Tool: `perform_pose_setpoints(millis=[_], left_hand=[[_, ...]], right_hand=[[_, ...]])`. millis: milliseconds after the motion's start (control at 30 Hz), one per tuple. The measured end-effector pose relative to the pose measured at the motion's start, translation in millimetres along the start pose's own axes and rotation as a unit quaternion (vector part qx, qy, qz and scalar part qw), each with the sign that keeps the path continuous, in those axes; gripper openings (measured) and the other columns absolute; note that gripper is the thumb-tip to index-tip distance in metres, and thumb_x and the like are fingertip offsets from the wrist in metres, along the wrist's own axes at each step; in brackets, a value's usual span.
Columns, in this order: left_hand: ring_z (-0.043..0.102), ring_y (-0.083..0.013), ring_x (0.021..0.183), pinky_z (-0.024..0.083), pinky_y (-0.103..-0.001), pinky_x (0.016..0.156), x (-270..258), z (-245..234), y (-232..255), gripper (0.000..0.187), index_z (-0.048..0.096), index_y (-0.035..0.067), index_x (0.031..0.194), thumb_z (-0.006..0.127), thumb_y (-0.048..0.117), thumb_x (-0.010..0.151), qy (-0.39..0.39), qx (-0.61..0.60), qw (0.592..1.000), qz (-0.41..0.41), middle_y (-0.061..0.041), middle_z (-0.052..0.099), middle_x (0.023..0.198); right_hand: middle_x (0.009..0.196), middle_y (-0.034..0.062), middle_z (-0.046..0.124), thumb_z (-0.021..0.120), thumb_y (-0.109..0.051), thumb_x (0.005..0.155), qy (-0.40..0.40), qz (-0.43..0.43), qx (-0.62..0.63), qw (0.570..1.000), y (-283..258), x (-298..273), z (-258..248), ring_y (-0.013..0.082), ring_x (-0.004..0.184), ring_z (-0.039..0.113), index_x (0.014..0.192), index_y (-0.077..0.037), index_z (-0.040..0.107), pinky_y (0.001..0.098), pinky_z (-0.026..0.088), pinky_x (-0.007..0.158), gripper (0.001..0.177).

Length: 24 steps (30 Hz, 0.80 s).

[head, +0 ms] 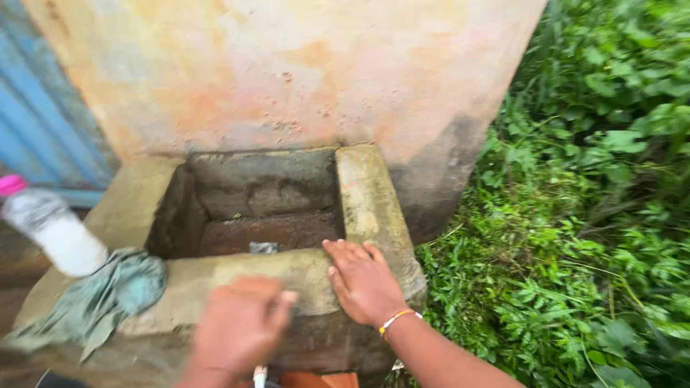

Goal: The person cleans the edges of a concrete outdoor basin by hand using a small rectangular scrubbing tool.

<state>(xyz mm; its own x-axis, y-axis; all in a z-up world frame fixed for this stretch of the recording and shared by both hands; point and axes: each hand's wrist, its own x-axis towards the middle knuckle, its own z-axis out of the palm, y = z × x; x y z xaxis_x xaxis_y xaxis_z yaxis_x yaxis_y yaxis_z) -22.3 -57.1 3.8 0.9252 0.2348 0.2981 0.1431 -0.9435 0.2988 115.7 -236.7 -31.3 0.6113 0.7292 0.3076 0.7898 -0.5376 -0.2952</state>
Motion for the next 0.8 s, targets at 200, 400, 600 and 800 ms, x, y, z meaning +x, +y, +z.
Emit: perform_pose_setpoints(millis=[200,400,600,800], left_hand=[[0.068,-0.0352,0.087,0.052,-0.049,0.078,-7.2,-26.1,-56.3,0.028,0.075,0.013,0.085,0.061,0.038,0.086,0.059,-0.007,0.996,-0.073,-0.013,0.073,0.084],[0.066,-0.0356,0.101,0.049,-0.053,0.086,11.8,25.9,46.3,0.035,0.076,0.01,0.096,0.062,0.04,0.085,0.11,0.037,0.993,0.032,-0.015,0.073,0.102],[0.067,-0.036,0.096,0.051,-0.049,0.084,-7.1,-23.8,-53.5,0.031,0.084,0.021,0.093,0.061,0.037,0.08,0.113,-0.029,0.992,-0.048,-0.014,0.075,0.103],[0.068,-0.034,0.096,0.054,-0.049,0.086,-1.3,-4.6,-33.1,0.031,0.073,0.014,0.085,0.059,0.042,0.084,0.019,0.046,0.991,-0.124,-0.012,0.073,0.095]], right_hand=[[0.15,0.0109,0.052,0.043,-0.027,0.1,-0.008,0.022,-0.004,1.0,3.5,8.0,1.0,0.0265,0.142,0.041,0.15,-0.009,0.044,0.0494,0.021,0.118,0.053],[0.15,0.0124,0.051,0.042,-0.027,0.1,-0.012,0.015,0.0,1.0,1.4,4.8,1.5,0.0268,0.143,0.04,0.15,-0.009,0.043,0.0497,0.02,0.118,0.053],[0.15,0.0124,0.051,0.043,-0.026,0.1,-0.007,0.009,0.023,1.0,-2.1,8.4,-1.6,0.0277,0.143,0.039,0.15,-0.009,0.043,0.0502,0.019,0.118,0.053],[0.148,0.0099,0.054,0.043,-0.024,0.098,-0.003,0.018,0.006,1.0,-0.4,7.0,1.8,0.0267,0.142,0.043,0.147,-0.009,0.046,0.0507,0.021,0.119,0.052]])
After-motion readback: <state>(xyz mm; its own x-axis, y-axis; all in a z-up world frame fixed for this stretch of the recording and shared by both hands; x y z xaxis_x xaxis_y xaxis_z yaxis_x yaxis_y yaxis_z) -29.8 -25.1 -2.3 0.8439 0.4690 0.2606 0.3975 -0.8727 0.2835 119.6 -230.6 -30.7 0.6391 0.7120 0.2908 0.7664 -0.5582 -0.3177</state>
